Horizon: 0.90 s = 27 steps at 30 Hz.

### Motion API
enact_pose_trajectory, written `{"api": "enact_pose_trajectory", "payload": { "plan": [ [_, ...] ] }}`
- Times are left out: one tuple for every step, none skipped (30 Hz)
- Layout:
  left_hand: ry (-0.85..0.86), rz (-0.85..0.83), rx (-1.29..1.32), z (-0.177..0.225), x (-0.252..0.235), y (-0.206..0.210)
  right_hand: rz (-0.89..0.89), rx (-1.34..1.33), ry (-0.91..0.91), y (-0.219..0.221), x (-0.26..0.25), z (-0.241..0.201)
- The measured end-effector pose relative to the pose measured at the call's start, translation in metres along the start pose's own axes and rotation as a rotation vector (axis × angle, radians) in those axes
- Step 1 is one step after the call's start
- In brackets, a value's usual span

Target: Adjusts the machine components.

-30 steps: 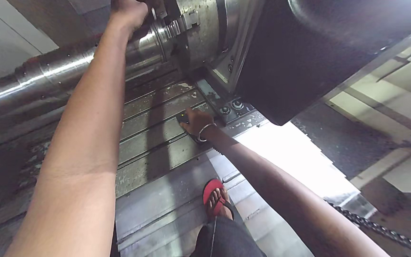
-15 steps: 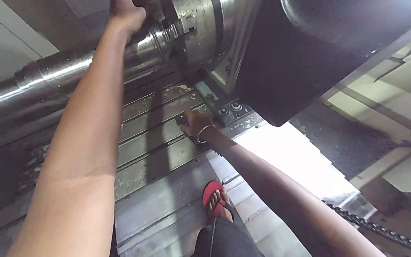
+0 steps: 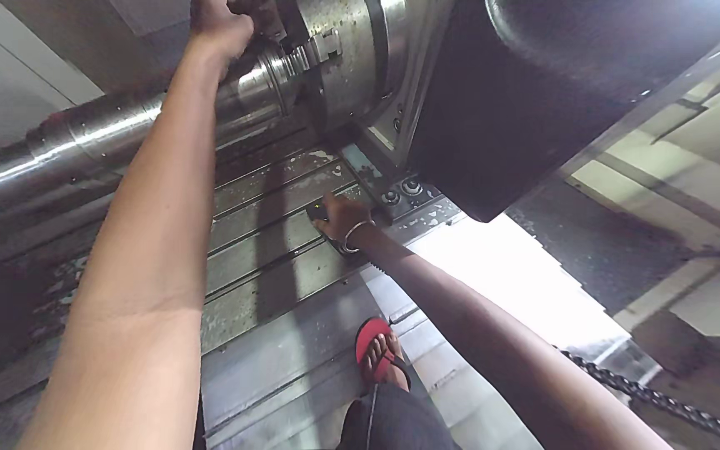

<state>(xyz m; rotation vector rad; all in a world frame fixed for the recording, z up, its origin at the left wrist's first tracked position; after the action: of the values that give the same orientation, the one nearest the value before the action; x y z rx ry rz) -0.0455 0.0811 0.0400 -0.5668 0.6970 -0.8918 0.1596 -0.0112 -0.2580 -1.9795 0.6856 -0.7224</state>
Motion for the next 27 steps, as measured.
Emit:
{"api": "enact_pose_trajectory", "payload": {
  "plan": [
    [0.004,0.009,0.007,0.0,-0.0004,-0.0005,-0.002,0.003,0.0,0.0001,0.0001,0.0004],
    [0.006,0.018,0.006,-0.0002,-0.0013,-0.001,-0.001,0.005,-0.001,0.0,0.0,0.0006],
    [0.011,0.021,-0.002,-0.0005,-0.0019,-0.0013,0.0,0.004,-0.002,0.0,0.0,0.0005],
    [0.02,0.024,-0.008,-0.0003,-0.002,-0.0017,0.001,0.0,-0.003,0.0,0.0003,0.0003],
    [0.031,0.029,-0.012,-0.0001,-0.0022,-0.0021,0.003,-0.004,-0.004,-0.0001,0.0006,0.0],
    [0.035,0.031,-0.018,-0.0005,-0.0026,-0.0024,0.002,-0.007,-0.004,0.0,0.0008,-0.0003],
    [0.04,0.033,-0.014,-0.001,-0.0038,-0.0024,0.001,-0.011,-0.003,0.0,0.0008,-0.0003],
    [0.046,0.034,-0.004,-0.0014,-0.0051,-0.0021,-0.001,-0.009,-0.003,-0.0001,0.0008,-0.0002],
    [0.051,0.037,0.005,-0.0018,-0.0058,-0.0019,-0.002,-0.008,-0.002,-0.0003,0.0009,0.0001],
    [0.057,0.037,0.011,-0.002,-0.0063,-0.002,-0.003,-0.008,-0.001,-0.0004,0.0008,0.0002],
    [0.062,0.035,0.014,-0.0022,-0.0064,-0.0021,-0.003,-0.007,-0.002,-0.0002,0.0007,-0.0003],
    [0.064,0.031,0.016,-0.002,-0.0058,-0.002,-0.004,-0.005,-0.004,0.0001,0.0007,-0.0005],
    [0.063,0.028,0.016,-0.0021,-0.0053,-0.0017,-0.002,-0.005,-0.007,0.0005,0.0006,-0.0005],
    [0.059,0.025,0.017,-0.0022,-0.0053,-0.0017,-0.002,-0.004,-0.009,0.0008,0.0003,-0.0004],
    [0.055,0.026,0.021,-0.0021,-0.0052,-0.0019,-0.005,-0.004,-0.009,0.001,0.0,-0.0002],
    [0.053,0.028,0.027,-0.0014,-0.0049,-0.002,-0.007,-0.004,-0.009,0.001,-0.0001,0.0001],
    [0.052,0.033,0.034,-0.0006,-0.0042,-0.0024,-0.009,-0.006,-0.009,0.0009,0.0002,0.0001],
    [0.046,0.04,0.037,-0.0003,-0.0036,-0.003,-0.01,-0.007,-0.01,0.0005,0.0006,-0.0001],
    [0.037,0.047,0.034,-0.0002,-0.0028,-0.0036,-0.008,-0.009,-0.011,-0.0001,0.0011,-0.0004],
    [0.023,0.054,0.02,-0.0005,-0.0018,-0.0042,-0.008,-0.009,-0.013,-0.0006,0.0015,-0.0007],
    [0.015,0.064,0.007,-0.0005,-0.001,-0.0047,-0.008,-0.011,-0.014,-0.0009,0.0018,-0.001],
    [0.01,0.072,-0.003,-0.0004,-0.0008,-0.0052,-0.007,-0.013,-0.015,-0.0013,0.0017,-0.0013],
    [0.009,0.079,-0.008,-0.0001,-0.0013,-0.0056,-0.005,-0.012,-0.015,-0.0016,0.0014,-0.0013],
    [0.011,0.081,-0.012,-0.0002,-0.0023,-0.0057,-0.004,-0.012,-0.013,-0.002,0.0011,-0.0013],
    [0.012,0.081,-0.007,-0.0009,-0.0034,-0.0052,-0.005,-0.01,-0.011,-0.0021,0.0012,-0.0014],
    [0.01,0.079,-0.003,-0.0018,-0.004,-0.0047,-0.009,-0.006,-0.009,-0.0018,0.0012,-0.0016],
    [0.007,0.079,-0.002,-0.0025,-0.0042,-0.0044,-0.011,-0.003,-0.008,-0.0016,0.0013,-0.0017]
  ]
}}
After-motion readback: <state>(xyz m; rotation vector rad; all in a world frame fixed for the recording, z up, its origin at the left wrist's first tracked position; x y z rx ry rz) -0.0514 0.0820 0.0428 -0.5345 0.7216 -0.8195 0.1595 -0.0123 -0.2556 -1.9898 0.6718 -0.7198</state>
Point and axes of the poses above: each hand's wrist, its own x-axis away from the middle knuckle, its own y-axis out of the palm, z = x × y, the point moved 9 cm from there along -x, towards the middle knuckle, and after that the axes turned 8 degrees about -y, right-handed, at the moved point
